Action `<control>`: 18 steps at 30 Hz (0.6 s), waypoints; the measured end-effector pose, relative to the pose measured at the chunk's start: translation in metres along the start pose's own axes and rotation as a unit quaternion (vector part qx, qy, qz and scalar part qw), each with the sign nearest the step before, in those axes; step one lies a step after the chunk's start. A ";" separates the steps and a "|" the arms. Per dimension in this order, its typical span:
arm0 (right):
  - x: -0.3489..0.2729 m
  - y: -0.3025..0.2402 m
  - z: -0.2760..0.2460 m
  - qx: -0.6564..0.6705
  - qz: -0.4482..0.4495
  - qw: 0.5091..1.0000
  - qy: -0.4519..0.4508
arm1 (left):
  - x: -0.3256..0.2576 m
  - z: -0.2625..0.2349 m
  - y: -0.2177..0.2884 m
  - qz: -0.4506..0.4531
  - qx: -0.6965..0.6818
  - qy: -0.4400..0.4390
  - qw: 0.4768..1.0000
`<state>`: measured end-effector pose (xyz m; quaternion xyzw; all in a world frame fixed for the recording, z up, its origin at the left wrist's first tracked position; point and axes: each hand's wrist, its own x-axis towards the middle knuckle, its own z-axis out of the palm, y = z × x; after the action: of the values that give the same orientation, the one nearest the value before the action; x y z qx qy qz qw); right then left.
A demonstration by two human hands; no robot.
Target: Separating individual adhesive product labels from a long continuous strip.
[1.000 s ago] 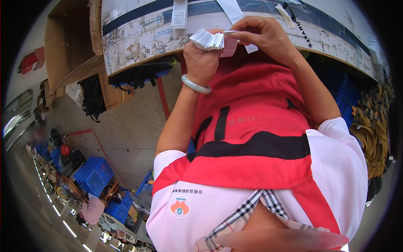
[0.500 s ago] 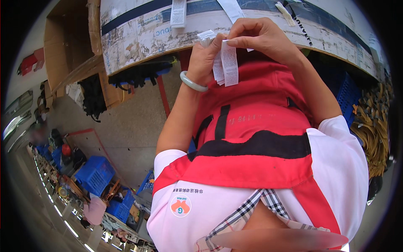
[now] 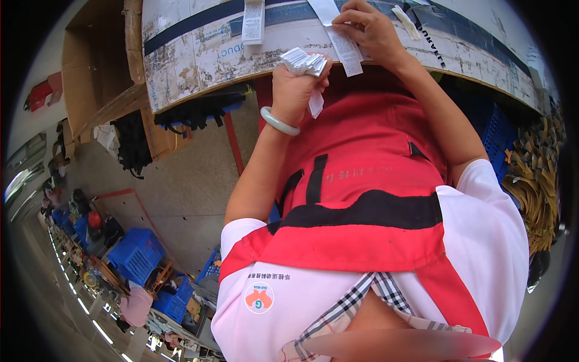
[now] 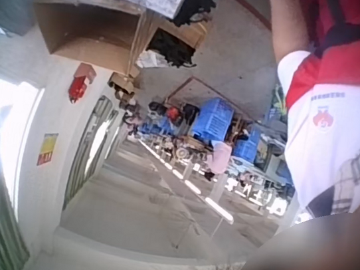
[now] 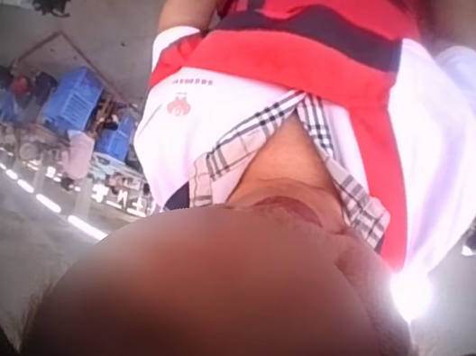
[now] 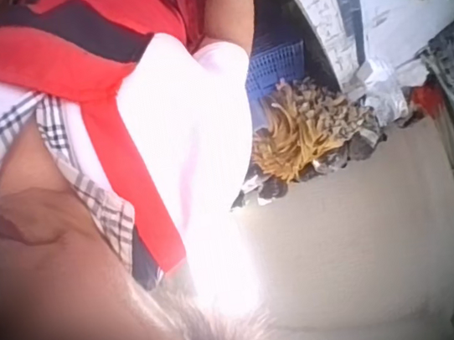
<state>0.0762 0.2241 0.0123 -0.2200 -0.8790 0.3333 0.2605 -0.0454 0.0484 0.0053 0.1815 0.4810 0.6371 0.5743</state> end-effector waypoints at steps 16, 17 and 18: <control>-0.020 -0.048 -0.017 0.309 0.152 0.921 -0.180 | -0.009 0.001 0.013 0.165 0.100 0.039 0.980; -0.020 -0.049 -0.017 0.309 0.152 0.921 -0.180 | -0.008 0.001 0.014 0.165 0.100 0.039 0.980; -0.021 -0.050 -0.016 0.312 0.154 0.921 -0.174 | -0.008 0.001 0.015 0.181 0.098 0.025 0.978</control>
<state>0.0920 0.1858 0.0512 -0.1987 -0.7171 0.6598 0.1043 -0.0506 0.0438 0.0202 0.3050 0.5142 0.6845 0.4172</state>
